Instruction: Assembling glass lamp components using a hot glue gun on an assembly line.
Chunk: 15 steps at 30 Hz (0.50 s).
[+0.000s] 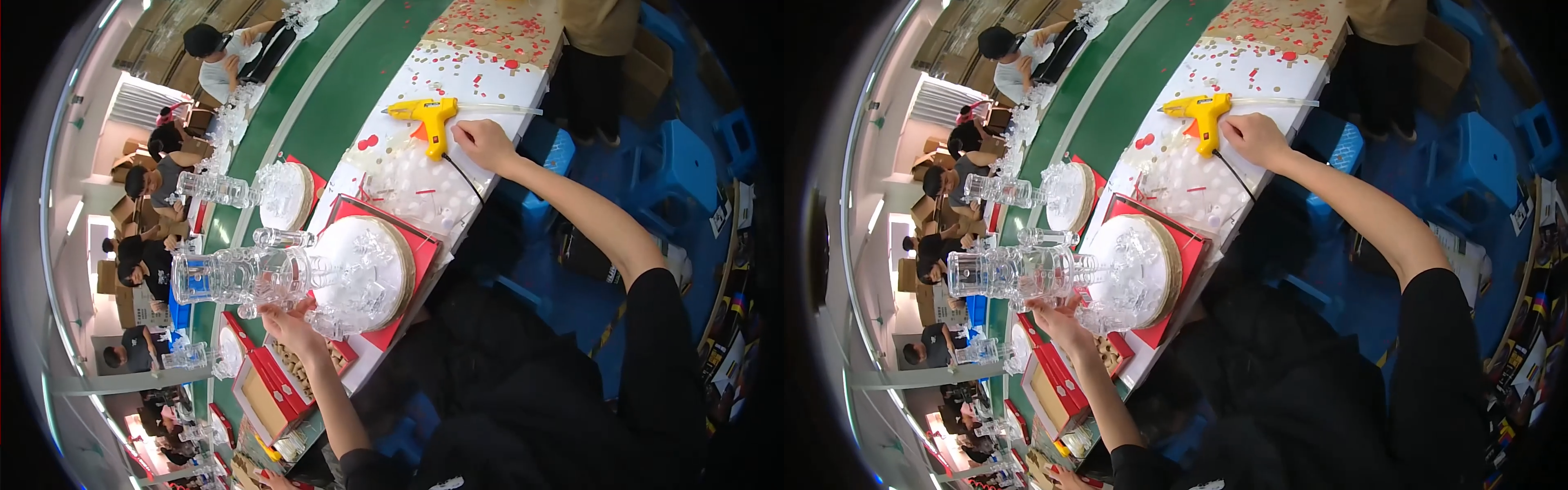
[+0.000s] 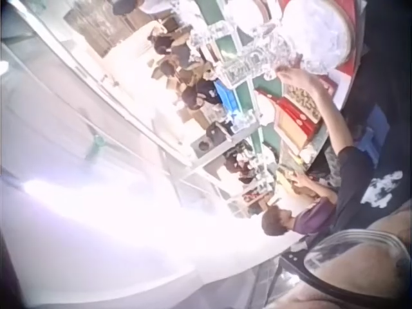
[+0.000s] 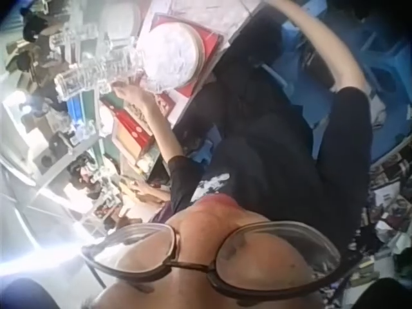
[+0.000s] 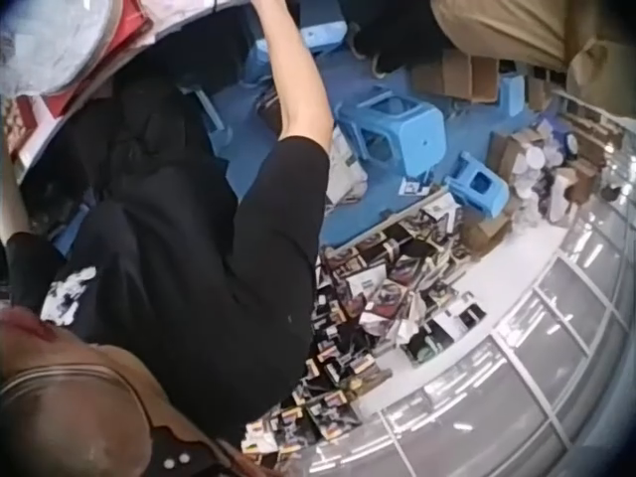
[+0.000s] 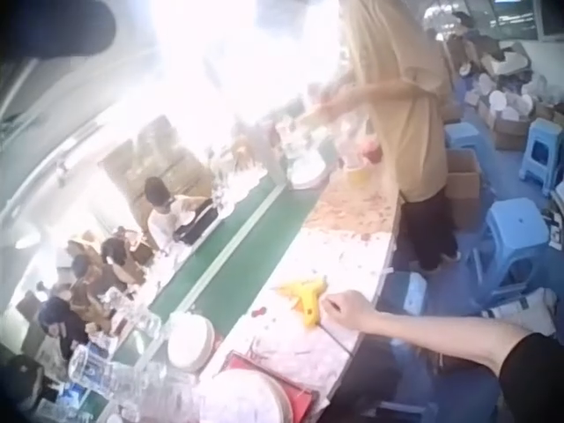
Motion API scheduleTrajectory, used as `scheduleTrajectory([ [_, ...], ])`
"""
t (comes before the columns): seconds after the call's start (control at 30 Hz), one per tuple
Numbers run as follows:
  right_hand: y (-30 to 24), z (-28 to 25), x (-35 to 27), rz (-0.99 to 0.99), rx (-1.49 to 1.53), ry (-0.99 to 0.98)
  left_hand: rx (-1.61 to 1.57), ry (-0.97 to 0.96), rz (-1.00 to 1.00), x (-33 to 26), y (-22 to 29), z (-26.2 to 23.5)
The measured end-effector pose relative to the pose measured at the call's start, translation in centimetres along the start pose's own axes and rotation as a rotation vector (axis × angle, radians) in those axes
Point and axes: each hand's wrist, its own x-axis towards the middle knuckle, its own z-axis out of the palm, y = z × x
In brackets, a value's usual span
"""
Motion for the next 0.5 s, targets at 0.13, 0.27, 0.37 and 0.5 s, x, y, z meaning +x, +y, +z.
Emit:
scheduleTrajectory([
  [0.13, 0.2, 0.0, -0.2, 0.020, -0.020, -0.029, -0.003, -0.136, 0.082, 1.1, -1.0, -0.2],
  [0.27, 0.2, 0.4, -0.1, 0.005, -0.018, -0.021, -0.028, -0.046, 0.049, 1.1, -0.7, 1.0],
  [0.37, 0.5, 0.5, 0.1, -0.008, -0.019, -0.022, -0.040, -0.053, 0.107, 1.4, -1.4, 1.2],
  [0.5, 1.5, 0.6, 0.7, -0.006, -0.034, -0.044, 0.055, -0.277, 0.201, 1.4, -4.2, 1.2],
])
